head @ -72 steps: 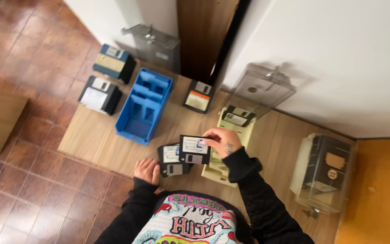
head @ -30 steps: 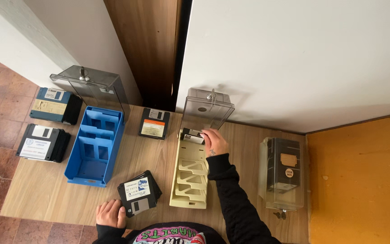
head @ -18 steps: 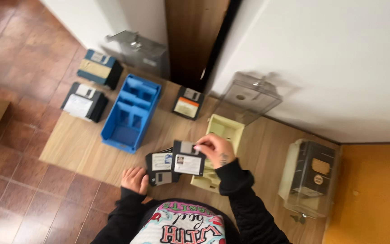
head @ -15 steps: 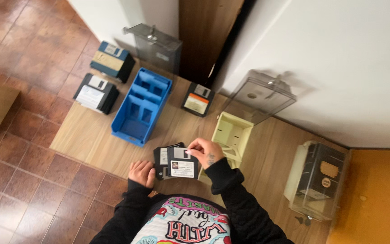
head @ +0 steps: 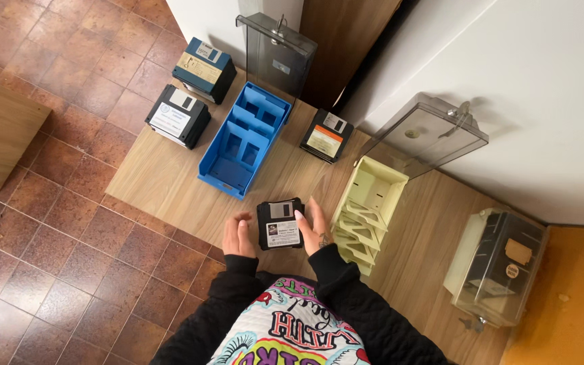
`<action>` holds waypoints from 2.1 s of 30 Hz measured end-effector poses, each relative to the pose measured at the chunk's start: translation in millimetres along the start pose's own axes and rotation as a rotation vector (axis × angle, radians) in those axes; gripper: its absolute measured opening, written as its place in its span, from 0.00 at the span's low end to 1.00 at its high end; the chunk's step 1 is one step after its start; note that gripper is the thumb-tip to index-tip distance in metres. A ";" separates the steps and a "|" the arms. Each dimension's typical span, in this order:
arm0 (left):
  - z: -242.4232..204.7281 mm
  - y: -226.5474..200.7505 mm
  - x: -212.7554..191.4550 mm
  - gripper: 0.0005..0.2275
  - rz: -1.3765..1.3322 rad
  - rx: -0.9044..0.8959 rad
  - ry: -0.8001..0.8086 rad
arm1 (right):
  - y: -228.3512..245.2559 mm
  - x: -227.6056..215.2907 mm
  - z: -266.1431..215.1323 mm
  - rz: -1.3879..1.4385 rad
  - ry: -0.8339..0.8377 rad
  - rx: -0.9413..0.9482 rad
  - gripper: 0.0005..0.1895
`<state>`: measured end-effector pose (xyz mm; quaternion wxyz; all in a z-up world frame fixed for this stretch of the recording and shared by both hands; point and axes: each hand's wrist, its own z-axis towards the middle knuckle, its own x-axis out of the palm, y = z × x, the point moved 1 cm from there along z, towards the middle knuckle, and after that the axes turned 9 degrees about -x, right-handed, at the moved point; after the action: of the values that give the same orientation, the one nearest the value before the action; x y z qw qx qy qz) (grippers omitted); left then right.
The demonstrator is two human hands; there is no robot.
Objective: The person removes floppy disks from a yellow plastic rack and places them into a blue plastic crate. They handle the disks one at a time, transferring them from the rack to the crate.
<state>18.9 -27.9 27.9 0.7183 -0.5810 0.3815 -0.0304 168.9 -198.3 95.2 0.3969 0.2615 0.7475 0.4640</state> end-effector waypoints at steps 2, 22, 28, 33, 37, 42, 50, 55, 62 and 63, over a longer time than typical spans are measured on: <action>-1.8 9.7 15.6 0.29 -0.576 -0.424 0.212 | -43.4 19.3 -3.6 0.251 -0.019 0.131 0.49; 14.0 -54.3 -21.0 0.53 -0.051 0.165 0.461 | 44.7 -11.4 -7.5 -0.387 0.127 -0.346 0.65; 36.5 -54.1 -3.8 0.78 0.791 0.396 0.641 | 31.9 -9.6 27.5 -1.063 0.667 -0.472 0.98; 37.5 -15.8 30.9 0.82 0.957 0.468 0.583 | 3.8 3.6 18.9 -1.108 0.229 -0.862 0.42; 37.7 -30.5 31.8 0.80 0.942 0.513 0.475 | -34.6 8.7 42.6 -1.068 0.575 -0.659 0.85; 42.4 -41.7 29.3 0.78 0.877 0.460 0.515 | -33.7 10.7 46.1 -1.055 0.573 -0.660 0.85; 40.5 -46.6 22.2 0.82 0.942 0.369 0.636 | -19.5 7.0 38.6 -1.082 0.504 -0.744 0.89; 41.5 -34.3 36.8 0.83 0.997 0.325 0.630 | -36.0 12.6 50.2 -1.091 0.475 -0.766 0.85; 43.2 -26.6 37.5 0.82 0.969 0.359 0.574 | 20.9 -3.1 32.6 -1.092 0.371 -0.853 0.50; 42.3 -32.7 32.7 0.82 0.970 0.360 0.576 | 14.6 -3.6 35.4 -1.091 0.371 -0.851 0.50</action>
<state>79.8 -20.0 40.6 0.6051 -0.1776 0.7719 0.0806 200.8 -177.5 100.6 0.5064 -0.4103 0.5811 0.4875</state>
